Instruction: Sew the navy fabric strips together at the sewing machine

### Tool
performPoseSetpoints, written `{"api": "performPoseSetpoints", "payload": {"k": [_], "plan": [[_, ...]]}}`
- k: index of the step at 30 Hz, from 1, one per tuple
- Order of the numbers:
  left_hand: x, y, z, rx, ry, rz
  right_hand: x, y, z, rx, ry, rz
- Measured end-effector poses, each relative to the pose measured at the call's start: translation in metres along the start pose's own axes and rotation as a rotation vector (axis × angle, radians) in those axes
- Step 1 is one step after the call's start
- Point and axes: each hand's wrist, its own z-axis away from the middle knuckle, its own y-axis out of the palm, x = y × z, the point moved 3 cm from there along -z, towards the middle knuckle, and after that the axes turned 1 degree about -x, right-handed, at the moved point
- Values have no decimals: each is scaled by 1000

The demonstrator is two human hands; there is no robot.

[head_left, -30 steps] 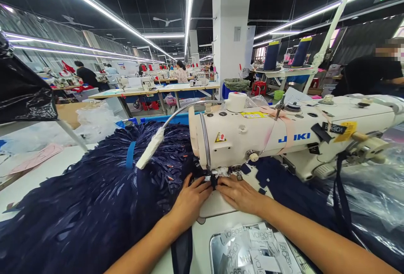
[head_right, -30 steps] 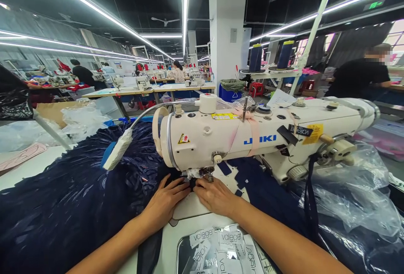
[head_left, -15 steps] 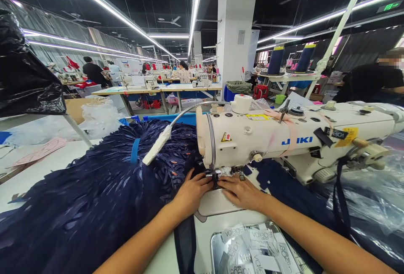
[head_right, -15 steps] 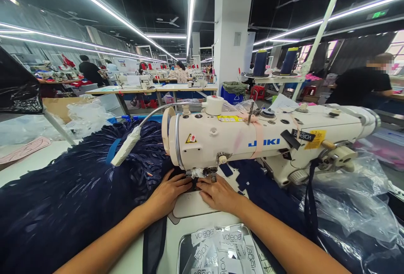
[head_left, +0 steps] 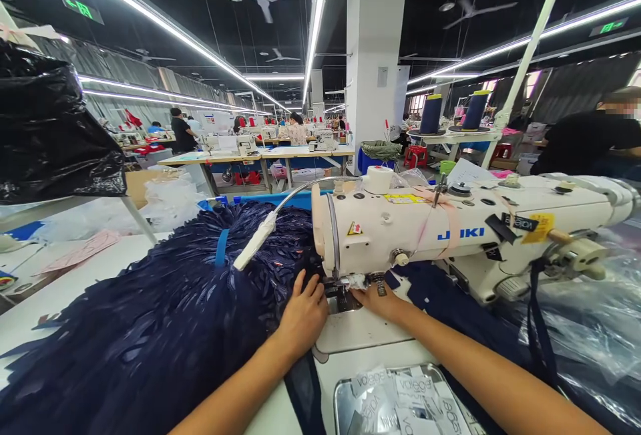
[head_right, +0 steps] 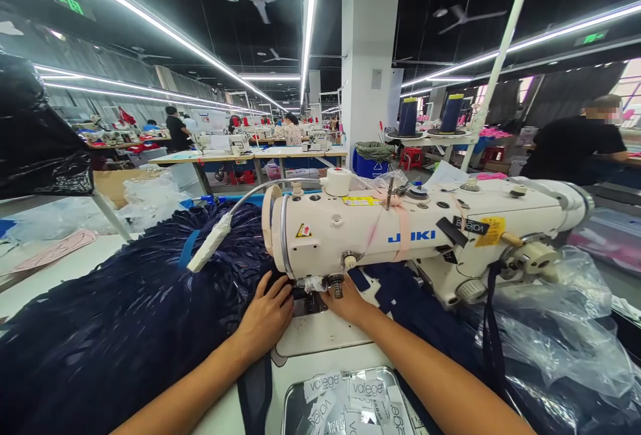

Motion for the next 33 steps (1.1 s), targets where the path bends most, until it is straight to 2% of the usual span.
{"api": "performPoseSetpoints", "payload": {"k": [3, 6, 8, 14, 20, 26, 33], "plan": [[-2, -1, -1, 88, -21, -113, 4, -6, 7, 32, -156, 136], [0, -1, -7, 208, -43, -88, 7, -6, 15, -10, -414, 399], [2, -2, -11, 262, -41, -45, 7, -4, 19, -45, -498, 509], [6, -6, -18, 296, -35, 13, 3, 2, 23, -53, -491, 557], [8, -2, -19, 306, -42, 33, -7, 9, 24, -85, -439, 566], [9, 1, -21, 330, -37, 57, -7, 10, 24, -21, -398, 530], [10, 3, -24, 283, -37, 109, -8, 14, 27, -4, -332, 586]]}}
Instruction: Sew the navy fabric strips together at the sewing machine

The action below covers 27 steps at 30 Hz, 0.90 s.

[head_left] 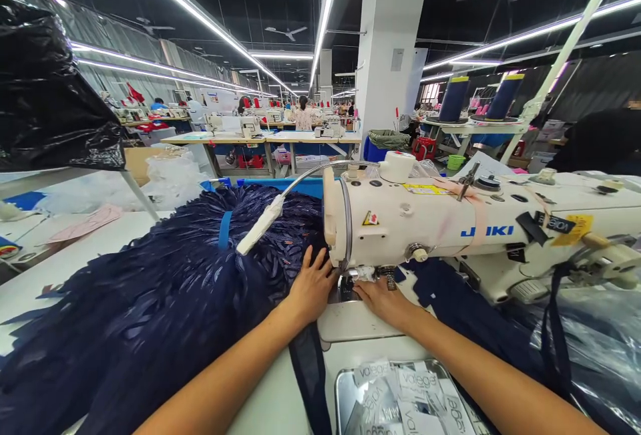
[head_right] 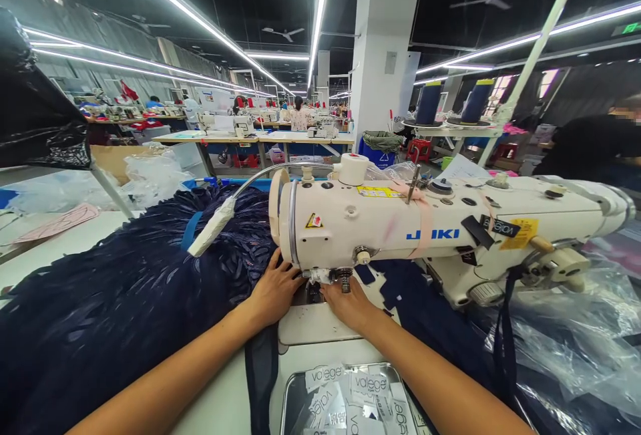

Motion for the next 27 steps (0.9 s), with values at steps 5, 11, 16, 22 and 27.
{"api": "performPoseSetpoints", "payload": {"k": [5, 11, 16, 22, 27], "plan": [[0, 0, -3, -6, -4, 14, 3, 11, 6, -58, -10, 113], [0, -1, -7, -2, -1, 5, 2, 11, -1, -48, 22, 60], [-6, -2, 1, -21, 23, -44, 0, -7, -8, -14, 47, 25], [-19, -30, 72, -118, 152, 60, -16, -67, 12, -67, 57, -282], [-27, -29, 114, -29, 302, 22, -37, -103, 40, -29, 171, -200]]}}
